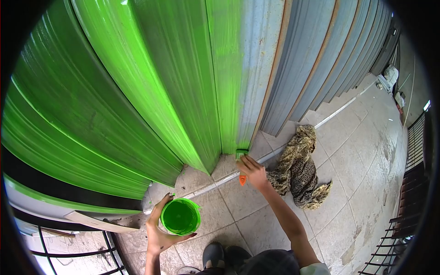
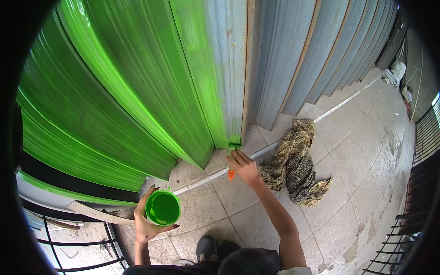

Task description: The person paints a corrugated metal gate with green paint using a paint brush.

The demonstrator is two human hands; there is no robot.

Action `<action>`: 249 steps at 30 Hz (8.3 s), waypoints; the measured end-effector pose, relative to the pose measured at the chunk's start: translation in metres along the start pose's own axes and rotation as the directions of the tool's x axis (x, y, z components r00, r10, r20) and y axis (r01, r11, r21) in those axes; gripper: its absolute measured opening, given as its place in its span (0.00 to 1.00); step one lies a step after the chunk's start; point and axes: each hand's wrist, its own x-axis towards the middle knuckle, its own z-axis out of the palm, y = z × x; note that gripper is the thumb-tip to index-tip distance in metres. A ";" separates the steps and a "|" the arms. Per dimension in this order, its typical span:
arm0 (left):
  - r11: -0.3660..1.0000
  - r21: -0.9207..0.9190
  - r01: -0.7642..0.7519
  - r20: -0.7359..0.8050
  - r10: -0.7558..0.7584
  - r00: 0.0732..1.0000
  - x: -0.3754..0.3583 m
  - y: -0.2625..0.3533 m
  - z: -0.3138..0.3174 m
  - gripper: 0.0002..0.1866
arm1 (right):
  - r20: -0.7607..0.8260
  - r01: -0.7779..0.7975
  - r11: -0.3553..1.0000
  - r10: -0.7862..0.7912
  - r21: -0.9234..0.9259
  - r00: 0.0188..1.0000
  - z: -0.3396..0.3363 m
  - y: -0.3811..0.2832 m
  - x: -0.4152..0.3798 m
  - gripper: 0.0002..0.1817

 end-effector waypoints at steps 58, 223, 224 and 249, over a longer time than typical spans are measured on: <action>1.000 0.021 -0.011 0.009 0.010 1.000 0.002 0.006 -0.003 0.60 | 0.067 -0.060 0.996 0.056 0.060 0.996 -0.007 -0.001 -0.039 0.20; 0.959 -0.282 -0.030 0.302 0.119 0.946 0.015 0.021 0.011 0.55 | 0.023 0.071 0.994 -0.070 -0.087 0.997 -0.051 0.007 0.010 0.18; 0.956 -0.291 -0.023 0.300 0.114 0.947 0.015 0.023 0.010 0.55 | 0.006 0.046 0.995 -0.046 -0.089 0.999 -0.067 0.009 0.027 0.18; 0.902 -0.426 -0.064 0.155 0.142 0.978 0.048 0.105 -0.050 0.54 | -0.529 0.161 0.981 -0.192 -0.106 0.826 -0.217 -0.008 0.169 0.16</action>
